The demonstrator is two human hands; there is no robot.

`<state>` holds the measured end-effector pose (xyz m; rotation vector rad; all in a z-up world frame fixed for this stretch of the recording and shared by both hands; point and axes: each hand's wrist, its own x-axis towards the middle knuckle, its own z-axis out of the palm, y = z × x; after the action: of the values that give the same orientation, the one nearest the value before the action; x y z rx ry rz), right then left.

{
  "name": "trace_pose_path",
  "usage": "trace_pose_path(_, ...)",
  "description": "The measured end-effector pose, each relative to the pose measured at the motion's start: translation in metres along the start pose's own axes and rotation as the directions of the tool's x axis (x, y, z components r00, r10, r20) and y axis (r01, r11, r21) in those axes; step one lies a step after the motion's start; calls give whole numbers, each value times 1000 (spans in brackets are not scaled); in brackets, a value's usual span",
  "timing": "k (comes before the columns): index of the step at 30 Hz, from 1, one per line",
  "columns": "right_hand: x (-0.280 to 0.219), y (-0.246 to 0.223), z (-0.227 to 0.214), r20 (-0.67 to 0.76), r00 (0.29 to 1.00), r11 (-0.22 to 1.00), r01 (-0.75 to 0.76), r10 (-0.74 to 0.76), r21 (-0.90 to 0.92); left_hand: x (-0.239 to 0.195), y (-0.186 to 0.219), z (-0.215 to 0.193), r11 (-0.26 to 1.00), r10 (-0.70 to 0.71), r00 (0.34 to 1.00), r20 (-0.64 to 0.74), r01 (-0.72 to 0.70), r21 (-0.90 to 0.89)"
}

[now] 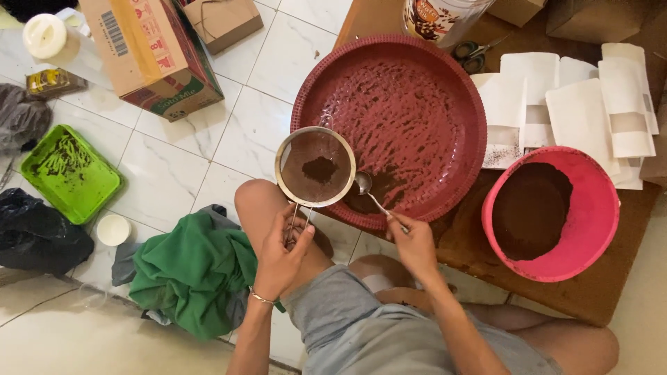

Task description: The person sits on the floor and uses a spoon to scoop a dark brown powder from a red tray into a metal sieve. They then shake the sieve over a pink bowl to sift the powder, repeating the process to transfer the contents.

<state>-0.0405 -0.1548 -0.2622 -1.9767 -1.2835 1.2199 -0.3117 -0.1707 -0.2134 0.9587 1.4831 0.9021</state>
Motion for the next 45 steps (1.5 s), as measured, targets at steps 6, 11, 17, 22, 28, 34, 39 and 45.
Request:
trace_pose_path(6,-9,-32,-22,-17,973,893,-203,229,402,0,1,-3,999,-9,1000,23,8,37)
trace_pose_path(11,-29,-62,-42,-171,985,961,10,38,276,3,-1,5,993,-7,1000,23,4,114)
trace_pose_path(17,-30,-96,-24,-159,733,740,604,-661,-295,4,6,21,992,45,998,46,-50,119)
trace_pose_path(22,-28,-91,-23,-175,682,700,657,-710,-280,3,12,22,996,56,998,35,-58,63)
trace_pose_path(28,4,-70,-23,-288,794,839,541,-535,-66,7,8,6,995,20,999,39,-24,98)
trace_pose_path(34,60,-44,6,-39,735,685,610,-677,-399,14,29,-5,998,54,997,49,-52,-38)
trace_pose_path(39,59,-25,-10,352,496,235,784,-794,-574,23,53,-13,991,89,994,56,-82,-109)
trace_pose_path(45,22,-21,-63,386,856,762,495,-344,-417,31,44,-7,983,98,991,89,-83,-162)
